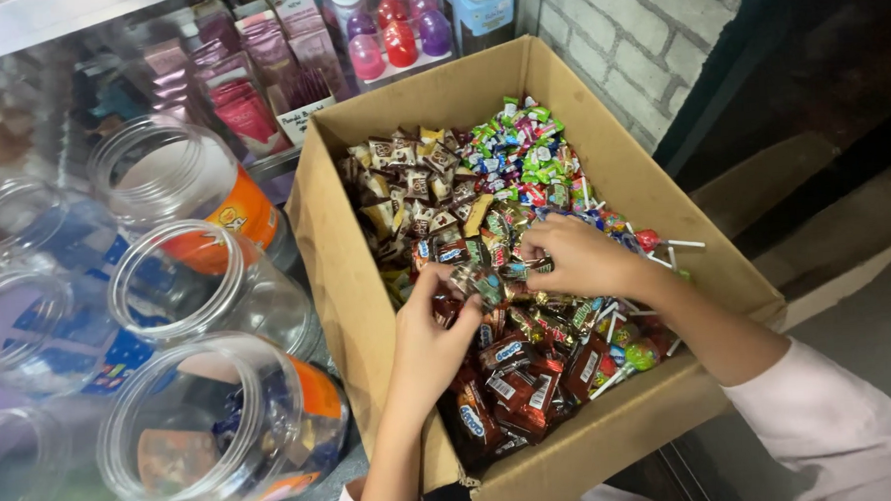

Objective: Sort various types of individual candies from a large box into separate clear jars.

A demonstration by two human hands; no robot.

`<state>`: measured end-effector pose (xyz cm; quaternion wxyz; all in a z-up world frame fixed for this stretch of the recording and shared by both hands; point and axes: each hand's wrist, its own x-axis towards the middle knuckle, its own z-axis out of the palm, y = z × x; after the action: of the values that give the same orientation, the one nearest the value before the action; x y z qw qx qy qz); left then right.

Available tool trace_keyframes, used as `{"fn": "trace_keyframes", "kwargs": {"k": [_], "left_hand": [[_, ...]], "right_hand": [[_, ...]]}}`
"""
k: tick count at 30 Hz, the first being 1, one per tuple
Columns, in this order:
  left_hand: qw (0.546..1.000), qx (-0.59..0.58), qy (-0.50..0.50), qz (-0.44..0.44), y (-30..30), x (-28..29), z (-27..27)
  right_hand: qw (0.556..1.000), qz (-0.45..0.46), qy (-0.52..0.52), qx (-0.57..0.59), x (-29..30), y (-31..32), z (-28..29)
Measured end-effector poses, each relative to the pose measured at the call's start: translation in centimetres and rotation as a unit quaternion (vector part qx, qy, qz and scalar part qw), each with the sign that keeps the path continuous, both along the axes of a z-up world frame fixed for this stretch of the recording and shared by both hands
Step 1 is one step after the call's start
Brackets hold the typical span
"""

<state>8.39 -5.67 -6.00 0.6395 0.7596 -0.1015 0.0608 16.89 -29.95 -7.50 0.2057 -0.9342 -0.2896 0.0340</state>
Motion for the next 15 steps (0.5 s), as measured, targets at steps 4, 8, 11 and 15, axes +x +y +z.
{"fn": "trace_keyframes", "kwargs": {"k": [4, 8, 11, 15], "left_hand": [[0.997, -0.067, -0.031, 0.029, 1.0, -0.3, -2.6], [0.983, -0.085, -0.106, 0.123, 3.4, -4.4, -0.6], [0.941, -0.006, -0.202, 0.273, 7.6, -8.2, 0.5], [0.81, 0.212, -0.186, 0.513, 13.4, -11.9, 1.9]], "right_hand": [[0.99, 0.054, 0.008, 0.127, -0.9, 0.6, 1.2], [0.981, 0.07, -0.075, 0.167, -2.3, 1.6, 2.4], [0.973, 0.101, -0.16, 0.131, -3.2, 2.3, 3.0], [0.956, 0.139, -0.223, 0.129, -4.4, 2.9, 4.4]]}}
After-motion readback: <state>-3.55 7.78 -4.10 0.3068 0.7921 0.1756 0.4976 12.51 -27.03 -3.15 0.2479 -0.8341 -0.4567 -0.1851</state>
